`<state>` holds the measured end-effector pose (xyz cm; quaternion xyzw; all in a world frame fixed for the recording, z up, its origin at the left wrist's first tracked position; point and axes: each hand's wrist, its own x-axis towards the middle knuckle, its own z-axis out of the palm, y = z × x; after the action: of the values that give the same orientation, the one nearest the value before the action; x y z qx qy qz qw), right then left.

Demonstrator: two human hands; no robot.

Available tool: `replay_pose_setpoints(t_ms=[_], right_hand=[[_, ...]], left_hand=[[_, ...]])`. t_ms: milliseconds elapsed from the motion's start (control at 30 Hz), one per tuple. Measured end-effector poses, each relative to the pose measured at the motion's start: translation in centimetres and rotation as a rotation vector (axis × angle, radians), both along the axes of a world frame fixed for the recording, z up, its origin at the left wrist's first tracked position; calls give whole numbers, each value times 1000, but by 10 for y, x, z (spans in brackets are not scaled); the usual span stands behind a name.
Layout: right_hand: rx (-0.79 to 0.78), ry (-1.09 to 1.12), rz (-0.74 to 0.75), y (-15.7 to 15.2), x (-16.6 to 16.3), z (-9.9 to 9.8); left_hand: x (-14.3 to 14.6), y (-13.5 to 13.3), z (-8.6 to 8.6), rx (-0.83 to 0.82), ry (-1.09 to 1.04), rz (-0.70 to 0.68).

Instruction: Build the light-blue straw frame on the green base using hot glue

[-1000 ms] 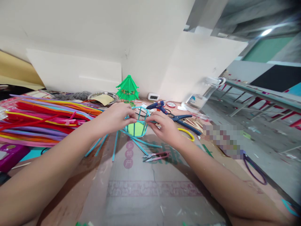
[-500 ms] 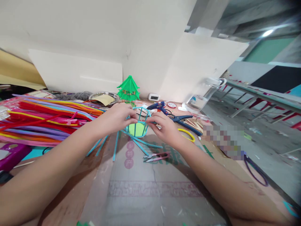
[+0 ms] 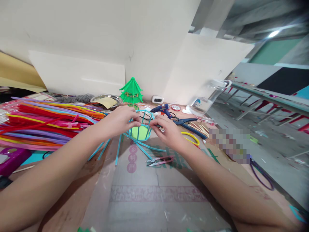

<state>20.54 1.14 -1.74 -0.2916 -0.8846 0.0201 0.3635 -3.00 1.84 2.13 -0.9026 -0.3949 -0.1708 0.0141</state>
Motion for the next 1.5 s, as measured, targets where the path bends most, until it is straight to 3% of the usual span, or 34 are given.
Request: replay_pose_setpoints(t_ms=[600, 833, 1500], right_hand=[[94, -51, -37, -1, -3, -2], [197, -73, -30, 0, -4, -3], [221, -64, -48, -4, -6, -4]], left_hand=[[1, -1, 2, -2, 20, 13], [0, -1, 1, 11, 16, 16], [1, -3, 4, 6, 31, 21]])
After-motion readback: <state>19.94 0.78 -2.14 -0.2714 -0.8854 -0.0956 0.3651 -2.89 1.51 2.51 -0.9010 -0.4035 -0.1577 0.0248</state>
